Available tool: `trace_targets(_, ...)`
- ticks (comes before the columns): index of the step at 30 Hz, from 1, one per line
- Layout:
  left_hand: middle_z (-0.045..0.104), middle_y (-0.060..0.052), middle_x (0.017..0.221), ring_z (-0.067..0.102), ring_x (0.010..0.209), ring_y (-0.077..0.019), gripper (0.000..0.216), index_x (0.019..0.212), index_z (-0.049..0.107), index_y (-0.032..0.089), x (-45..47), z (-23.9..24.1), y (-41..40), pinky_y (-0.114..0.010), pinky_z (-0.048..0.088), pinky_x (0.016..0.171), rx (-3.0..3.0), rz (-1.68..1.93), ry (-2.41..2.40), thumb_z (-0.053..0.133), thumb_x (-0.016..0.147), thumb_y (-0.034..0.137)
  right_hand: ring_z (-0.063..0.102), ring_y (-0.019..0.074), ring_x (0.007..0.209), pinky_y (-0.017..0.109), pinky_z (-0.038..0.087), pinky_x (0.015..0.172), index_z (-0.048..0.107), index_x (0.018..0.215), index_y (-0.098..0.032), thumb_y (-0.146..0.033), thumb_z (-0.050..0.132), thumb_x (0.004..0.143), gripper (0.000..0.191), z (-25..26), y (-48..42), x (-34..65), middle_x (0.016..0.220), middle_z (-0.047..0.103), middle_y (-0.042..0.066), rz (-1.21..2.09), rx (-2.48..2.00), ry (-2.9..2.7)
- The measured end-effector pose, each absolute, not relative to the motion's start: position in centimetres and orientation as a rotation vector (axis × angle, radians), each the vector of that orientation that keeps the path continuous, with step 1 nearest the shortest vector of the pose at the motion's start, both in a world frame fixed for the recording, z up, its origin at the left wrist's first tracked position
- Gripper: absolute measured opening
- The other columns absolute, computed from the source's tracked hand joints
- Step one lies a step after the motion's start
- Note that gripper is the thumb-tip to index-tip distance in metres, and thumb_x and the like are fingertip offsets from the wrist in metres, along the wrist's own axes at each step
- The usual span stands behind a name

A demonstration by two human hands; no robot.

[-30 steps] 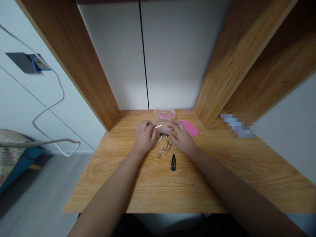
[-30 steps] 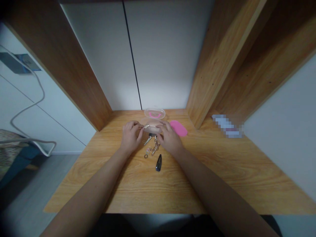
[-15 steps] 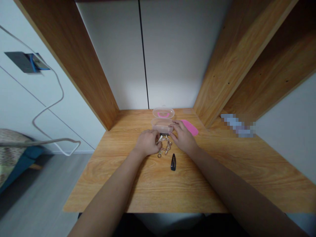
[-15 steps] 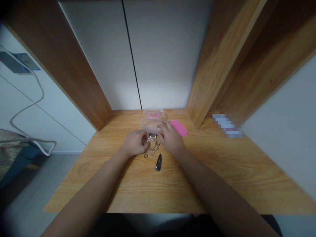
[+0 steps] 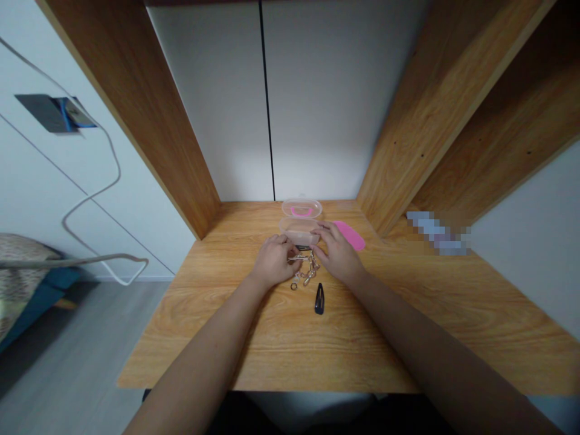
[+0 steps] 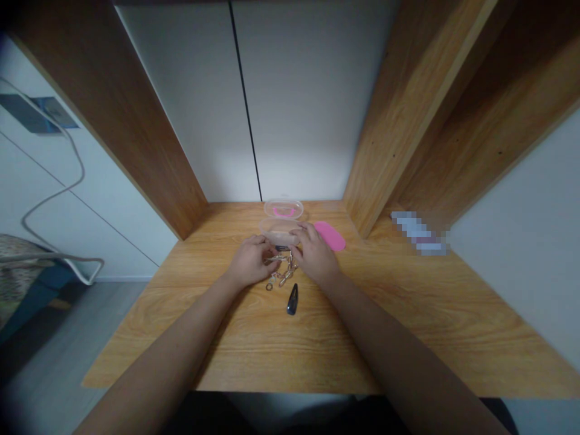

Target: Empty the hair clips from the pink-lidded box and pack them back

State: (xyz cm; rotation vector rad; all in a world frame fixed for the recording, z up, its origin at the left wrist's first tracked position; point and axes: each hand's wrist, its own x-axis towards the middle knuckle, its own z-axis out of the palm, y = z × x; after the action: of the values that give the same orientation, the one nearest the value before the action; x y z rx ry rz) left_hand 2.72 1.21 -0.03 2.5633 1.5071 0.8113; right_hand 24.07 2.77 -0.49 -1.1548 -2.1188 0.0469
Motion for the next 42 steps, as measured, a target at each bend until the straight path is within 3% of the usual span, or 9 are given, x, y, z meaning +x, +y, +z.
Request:
trace_targets(5, 0.073, -0.001, 0.082, 0.064, 0.085, -0.0229, 0.007, 0.085, 0.072, 0.024, 2.83, -0.04, 1.23, -0.038, 0.047, 0.083, 2.525, 0.815, 1.423, 0.072, 0.078, 0.027, 0.052, 0.0289, 0.13, 0.048, 0.046, 0.112, 0.057, 0.124, -0.023, -0.023, 0.061, 0.091, 0.033, -0.67, 2.88, 24.15, 0.136, 0.051, 0.013, 0.061, -1.15, -2.111)
trace_targets(17, 0.072, -0.002, 0.089, 0.066, 0.086, -0.0208, 0.012, 0.089, 0.065, 0.022, 2.97, 0.07, 0.98, -0.035, 0.049, 0.083, 2.547, 0.984, 1.241, 0.072, 0.079, 0.022, 0.052, 0.0275, 0.131, 0.047, 0.047, 0.11, 0.058, 0.123, -0.024, -0.019, 0.057, 0.091, 0.032, -0.72, 2.93, 24.12, 0.138, 0.05, 0.011, 0.105, -1.156, -2.089)
trace_targets(26, 0.072, -0.005, 0.094, 0.068, 0.09, -0.0195, 0.007, 0.096, 0.062, 0.022, 2.71, 0.2, 0.79, -0.033, 0.054, 0.083, 2.4, 1.32, 1.313, 0.06, 0.089, 0.022, 0.05, 0.0276, 0.134, 0.049, 0.045, 0.112, 0.057, 0.124, -0.027, -0.023, 0.059, 0.091, 0.034, -1.45, 3.35, 24.38, 0.14, 0.046, 0.01, 0.174, -1.156, -2.042)
trace_targets(38, 0.07, -0.005, 0.093, 0.066, 0.09, -0.0189, 0.007, 0.097, 0.061, 0.02, 2.09, 0.2, 1.3, -0.035, 0.052, 0.085, 2.19, 1.784, 1.486, 0.063, 0.09, 0.022, 0.05, 0.0265, 0.134, 0.049, 0.044, 0.113, 0.06, 0.121, -0.026, -0.022, 0.06, 0.091, 0.03, -1.19, 3.08, 24.14, 0.138, 0.049, 0.01, 0.222, -1.062, -2.098)
trace_targets(42, 0.07, -0.005, 0.094, 0.065, 0.092, -0.02, 0.008, 0.098, 0.061, 0.02, 2.02, 0.28, 1.26, -0.036, 0.05, 0.087, 2.235, 1.776, 1.529, 0.063, 0.09, 0.022, 0.051, 0.0271, 0.133, 0.051, 0.045, 0.112, 0.06, 0.122, -0.026, -0.026, 0.059, 0.093, 0.029, -1.08, 2.74, 23.96, 0.14, 0.049, 0.011, 0.241, -1.059, -2.121)
